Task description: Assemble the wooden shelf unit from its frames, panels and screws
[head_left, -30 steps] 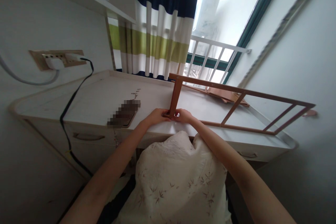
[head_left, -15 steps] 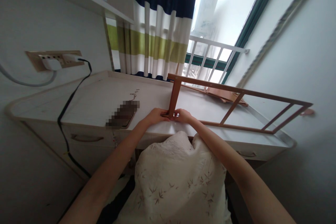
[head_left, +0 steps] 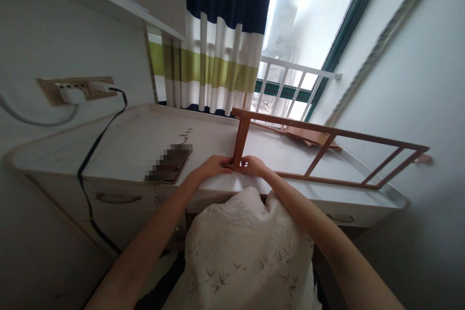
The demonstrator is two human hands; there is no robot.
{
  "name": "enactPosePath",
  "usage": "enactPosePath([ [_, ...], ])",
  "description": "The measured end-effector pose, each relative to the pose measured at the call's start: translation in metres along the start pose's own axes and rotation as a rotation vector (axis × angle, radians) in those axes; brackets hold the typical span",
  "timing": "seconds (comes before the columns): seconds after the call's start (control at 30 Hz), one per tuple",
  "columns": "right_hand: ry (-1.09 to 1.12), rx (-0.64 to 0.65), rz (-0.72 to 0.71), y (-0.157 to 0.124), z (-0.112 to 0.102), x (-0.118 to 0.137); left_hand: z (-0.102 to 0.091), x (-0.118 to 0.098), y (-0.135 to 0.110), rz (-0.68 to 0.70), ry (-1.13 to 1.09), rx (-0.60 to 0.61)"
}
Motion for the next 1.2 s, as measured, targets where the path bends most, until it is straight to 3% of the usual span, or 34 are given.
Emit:
enactPosePath([
  [0.23, -0.006, -0.021, 0.015, 0.002, 0.0032, -0.0013, 0.001, -0.0068, -0.0023, -0.002, -0.014, 0.016],
  [0.93, -0.001, -0.026, 0.012, -0.0031, -0.0016, 0.0034, 0.0031, -0.0021, -0.0038, -0.078, -0.074, -0.116],
  [1.2, -0.006, -0.043, 0.009, -0.0031, 0.0, 0.0031, 0.0024, -0.0017, -0.0059, -0.04, -0.055, -0.118],
])
Point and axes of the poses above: each hand's wrist, its own y-axis towards the middle knuckle, its own z-axis out of the palm, x = y × z, the point moved 2 cm from there along y, towards the middle knuckle, and after that the axes turned 2 degrees about y, right-handed, at the moved point
